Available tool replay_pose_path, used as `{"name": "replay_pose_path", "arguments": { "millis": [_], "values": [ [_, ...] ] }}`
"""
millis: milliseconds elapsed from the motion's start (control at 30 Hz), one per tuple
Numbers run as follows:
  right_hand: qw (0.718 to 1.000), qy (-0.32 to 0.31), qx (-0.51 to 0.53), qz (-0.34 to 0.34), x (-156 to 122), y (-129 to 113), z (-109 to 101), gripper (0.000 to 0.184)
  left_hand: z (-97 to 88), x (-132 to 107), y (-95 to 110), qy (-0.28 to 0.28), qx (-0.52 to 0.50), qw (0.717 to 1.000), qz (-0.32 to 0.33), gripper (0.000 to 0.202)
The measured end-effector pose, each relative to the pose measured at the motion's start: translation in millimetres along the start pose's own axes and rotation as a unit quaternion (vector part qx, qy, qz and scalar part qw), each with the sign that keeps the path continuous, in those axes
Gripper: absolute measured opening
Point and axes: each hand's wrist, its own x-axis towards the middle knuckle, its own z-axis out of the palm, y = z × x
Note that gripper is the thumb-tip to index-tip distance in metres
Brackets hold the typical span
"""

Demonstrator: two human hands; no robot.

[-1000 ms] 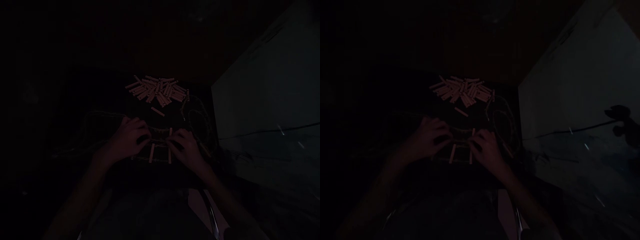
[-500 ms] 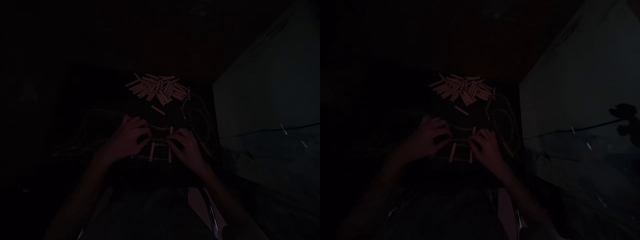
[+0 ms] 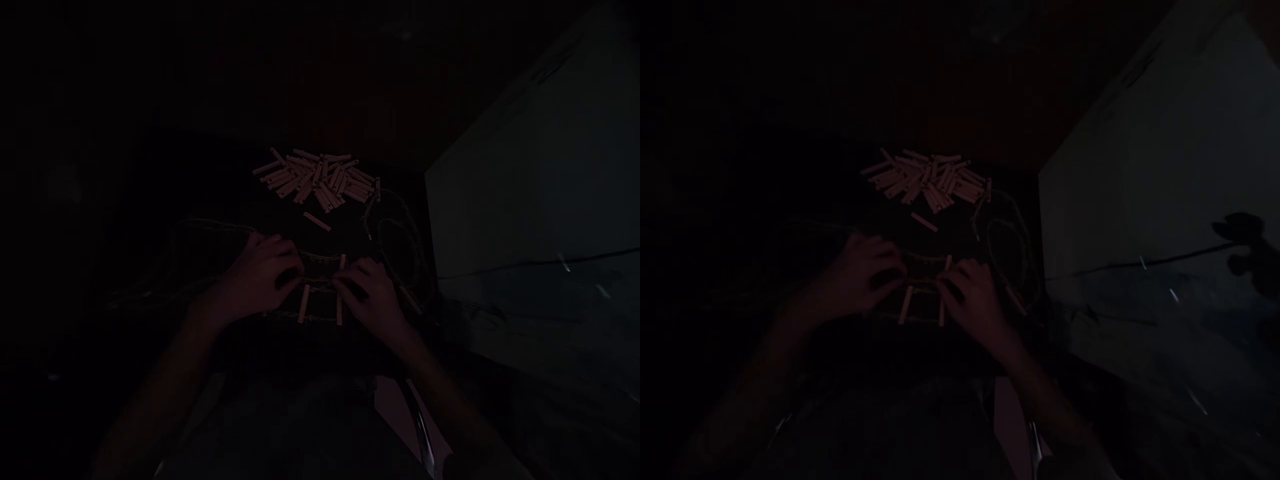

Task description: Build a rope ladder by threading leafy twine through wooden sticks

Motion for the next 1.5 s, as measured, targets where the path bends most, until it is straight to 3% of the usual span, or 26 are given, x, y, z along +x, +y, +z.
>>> {"name": "replay_pose_path", "arguments": {
  "millis": [167,400,600,833,1033,1500],
  "values": [
    [0.999,0.038,0.010,0.001,2,-2,-7,0.011,0.3,0,-1,-0.005,-0.009,1.000,-0.004,0.010],
    [0.988,0.126,0.064,0.068,3,5,-20,0.011,-1.9,0,1,0.008,-0.008,1.000,-0.003,0.013],
    [0.992,0.083,0.078,0.048,4,3,-17,0.012,-0.6,2,2,0.029,-0.004,1.000,0.006,0.012],
    [0.994,0.082,0.052,0.056,4,4,-13,0.007,1.2,3,2,0.051,0.009,0.999,0.004,0.012],
    [0.997,0.044,0.021,0.059,2,6,-3,0.015,3.5,2,-1,0.063,0.016,0.998,0.003,0.014],
    [0.997,0.036,0.034,0.061,3,6,-6,0.014,3.9,4,-1,0.049,0.014,0.999,-0.006,0.015]
  ]
}}
